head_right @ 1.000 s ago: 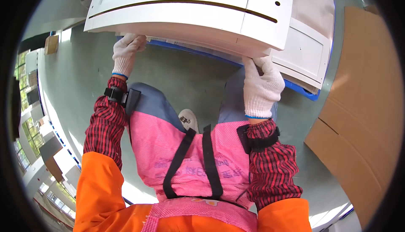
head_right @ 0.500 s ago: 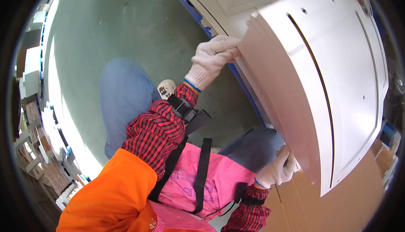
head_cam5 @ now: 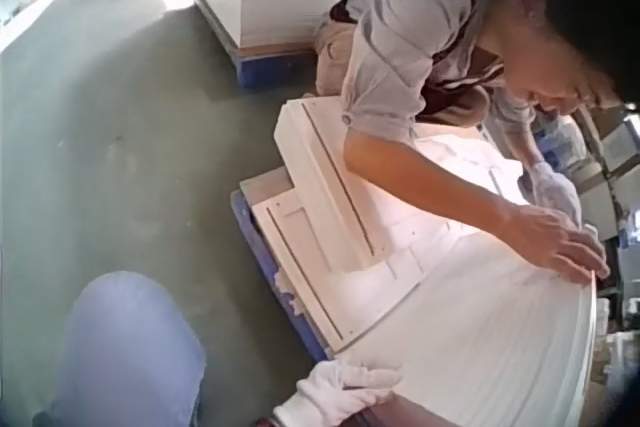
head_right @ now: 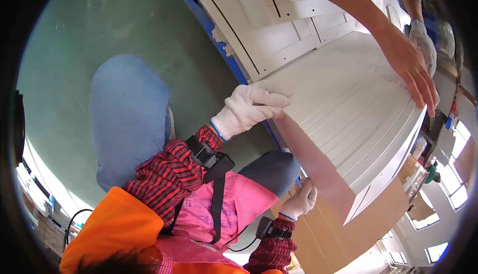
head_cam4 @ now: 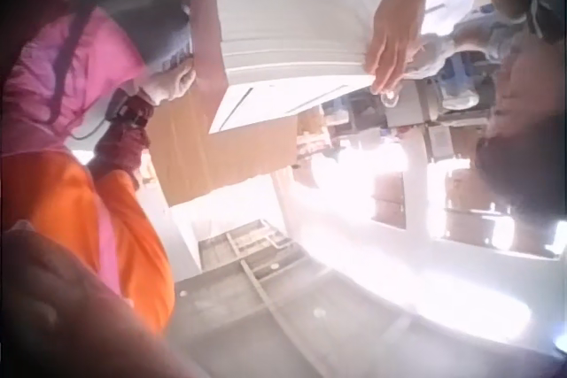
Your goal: Inspect and sort white furniture panels by checking markings and surface quality.
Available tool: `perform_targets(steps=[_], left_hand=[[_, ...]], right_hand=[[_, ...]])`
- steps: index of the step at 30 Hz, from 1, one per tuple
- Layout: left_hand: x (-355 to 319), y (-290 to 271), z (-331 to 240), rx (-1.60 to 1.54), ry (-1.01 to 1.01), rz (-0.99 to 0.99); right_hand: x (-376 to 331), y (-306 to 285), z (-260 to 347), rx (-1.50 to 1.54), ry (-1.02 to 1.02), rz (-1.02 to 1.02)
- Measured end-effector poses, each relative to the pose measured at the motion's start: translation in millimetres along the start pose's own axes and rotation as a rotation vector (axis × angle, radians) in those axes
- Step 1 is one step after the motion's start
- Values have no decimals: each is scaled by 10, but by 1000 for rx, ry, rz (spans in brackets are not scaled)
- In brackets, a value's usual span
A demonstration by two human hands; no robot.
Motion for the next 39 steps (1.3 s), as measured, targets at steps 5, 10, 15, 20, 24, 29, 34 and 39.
perform_targets(steps=[5,10,15,20,24,29,34,39], left_hand=[[-49,-7,-156,39,80,77],[-208,49,-316,455,165,45],[-15,-46,-372,265,-48,118],[-13,-37,-303,268,29,155],[-93,4,-268,507,174,124],[-198,118,-136,512,271,-19],[-225,142,-119,539,309,-96],[-196,157,-159,488,303,-95]], right_hand=[[64,-98,-32,-49,55,29],[78,-162,-17,-84,65,62],[52,-116,-15,-55,110,0],[31,-94,-13,3,136,18],[13,-55,-10,46,142,-13],[-37,-22,63,-16,132,-44],[-68,9,94,-85,130,-57],[-57,10,67,-98,125,-87]])
Point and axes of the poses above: each hand's wrist, its own x-axis towards the middle knuckle, its own y-axis out of the palm, z = x × y, the point moved 1 cm from there along x, towards the middle knuckle, and after that the axes turned 10 degrees about -x, right-handed, at the moved point
